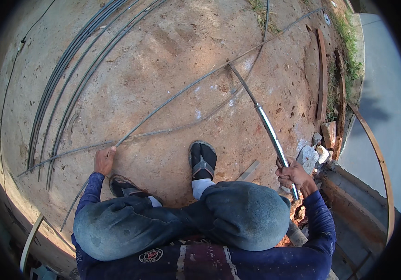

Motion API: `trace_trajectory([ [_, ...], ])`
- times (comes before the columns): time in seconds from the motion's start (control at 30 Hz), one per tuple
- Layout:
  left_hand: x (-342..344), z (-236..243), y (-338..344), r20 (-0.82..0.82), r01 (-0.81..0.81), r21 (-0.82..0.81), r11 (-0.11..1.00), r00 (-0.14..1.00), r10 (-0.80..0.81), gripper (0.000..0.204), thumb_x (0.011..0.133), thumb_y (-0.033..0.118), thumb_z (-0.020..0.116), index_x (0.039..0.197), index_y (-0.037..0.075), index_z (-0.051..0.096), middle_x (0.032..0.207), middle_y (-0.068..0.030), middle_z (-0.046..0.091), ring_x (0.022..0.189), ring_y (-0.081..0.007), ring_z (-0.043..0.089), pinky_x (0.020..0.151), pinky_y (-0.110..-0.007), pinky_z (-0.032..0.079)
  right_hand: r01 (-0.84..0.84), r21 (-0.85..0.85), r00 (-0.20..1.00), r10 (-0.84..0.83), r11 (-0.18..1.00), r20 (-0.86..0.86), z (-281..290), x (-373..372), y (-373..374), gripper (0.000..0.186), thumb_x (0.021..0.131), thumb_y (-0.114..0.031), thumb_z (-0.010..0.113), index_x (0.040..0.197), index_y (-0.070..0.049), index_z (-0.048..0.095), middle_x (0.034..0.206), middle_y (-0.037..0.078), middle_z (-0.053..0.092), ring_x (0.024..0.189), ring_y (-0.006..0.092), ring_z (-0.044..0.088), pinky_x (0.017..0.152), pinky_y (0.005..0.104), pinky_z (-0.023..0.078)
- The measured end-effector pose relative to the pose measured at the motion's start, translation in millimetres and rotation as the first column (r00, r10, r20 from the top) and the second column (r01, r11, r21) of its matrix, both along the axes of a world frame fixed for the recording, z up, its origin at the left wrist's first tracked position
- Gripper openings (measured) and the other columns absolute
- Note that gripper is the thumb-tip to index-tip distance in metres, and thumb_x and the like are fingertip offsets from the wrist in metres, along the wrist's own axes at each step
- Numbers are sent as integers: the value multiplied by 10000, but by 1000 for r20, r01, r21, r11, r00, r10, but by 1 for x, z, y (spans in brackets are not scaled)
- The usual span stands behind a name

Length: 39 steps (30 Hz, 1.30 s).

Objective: Bending and straightening metal reinforcement rods using a hollow metal pipe as a lever on a construction floor.

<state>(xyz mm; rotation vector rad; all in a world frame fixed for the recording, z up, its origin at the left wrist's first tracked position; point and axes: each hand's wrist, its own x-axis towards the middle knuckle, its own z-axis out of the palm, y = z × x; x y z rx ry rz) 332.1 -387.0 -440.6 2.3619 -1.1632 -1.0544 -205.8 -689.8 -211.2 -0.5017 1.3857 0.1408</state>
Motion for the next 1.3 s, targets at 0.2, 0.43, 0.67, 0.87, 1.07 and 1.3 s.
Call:
trace_trajectory([
  [0.2, -16, 7, 7, 74, 16, 74, 997, 997, -22, 584, 971, 498, 425, 715, -13, 547, 650, -247, 519, 643, -442, 529, 624, -482, 408, 47, 39, 998, -48, 998, 29, -11, -1, 23, 255, 820, 66, 593, 834, -112, 411, 531, -15, 392, 347, 81, 357, 303, 261, 270],
  [0.43, -21, 10, 5, 90, -3, 109, 994, 996, -7, 563, 971, 490, 417, 744, 4, 588, 694, -248, 567, 709, -460, 559, 663, -504, 420, 63, 24, 998, -64, 998, 9, -22, 9, 36, 264, 820, 59, 609, 814, -110, 406, 520, -11, 390, 341, 85, 363, 301, 264, 272],
  [0.67, -17, 18, 6, 154, -5, 91, 996, 988, -9, 552, 963, 496, 436, 743, 14, 590, 708, -241, 581, 714, -459, 561, 673, -510, 422, 53, -11, 999, -53, 999, 1, -28, 11, 45, 250, 853, 22, 609, 813, -112, 402, 524, -21, 384, 357, 84, 378, 300, 262, 277],
  [0.87, -31, 21, -10, 253, 120, -140, 983, 964, -82, 362, 954, 391, 522, 838, 55, 589, 700, -216, 594, 696, -444, 578, 622, -512, 428, -901, -424, 427, 376, 97, -822, -59, -111, 10, 355, 802, -214, 676, 1071, -41, 522, 682, 167, 606, 614, 370, 622, 584, 465, 505],
  [1.07, -20, 37, -17, 416, 159, -291, 943, 909, -25, 301, 958, 332, 536, 834, 59, 555, 655, -196, 574, 661, -434, 582, 558, -501, 416, -969, -206, 228, 174, 136, -958, -19, -99, -17, 249, 767, -164, 617, 980, -63, 538, 740, 233, 610, 763, 451, 603, 680, 514, 464],
  [1.3, 15, 71, -22, -196, 33, -87, 996, 979, -49, 472, 972, 425, 507, 712, 31, 488, 557, -79, 437, 514, -202, 427, 524, -380, 359, -656, -488, 721, 286, 576, -631, -67, -102, 48, 245, 722, -155, 672, 879, -17, 546, 695, 114, 542, 650, 243, 550, 610, 371, 444],
])
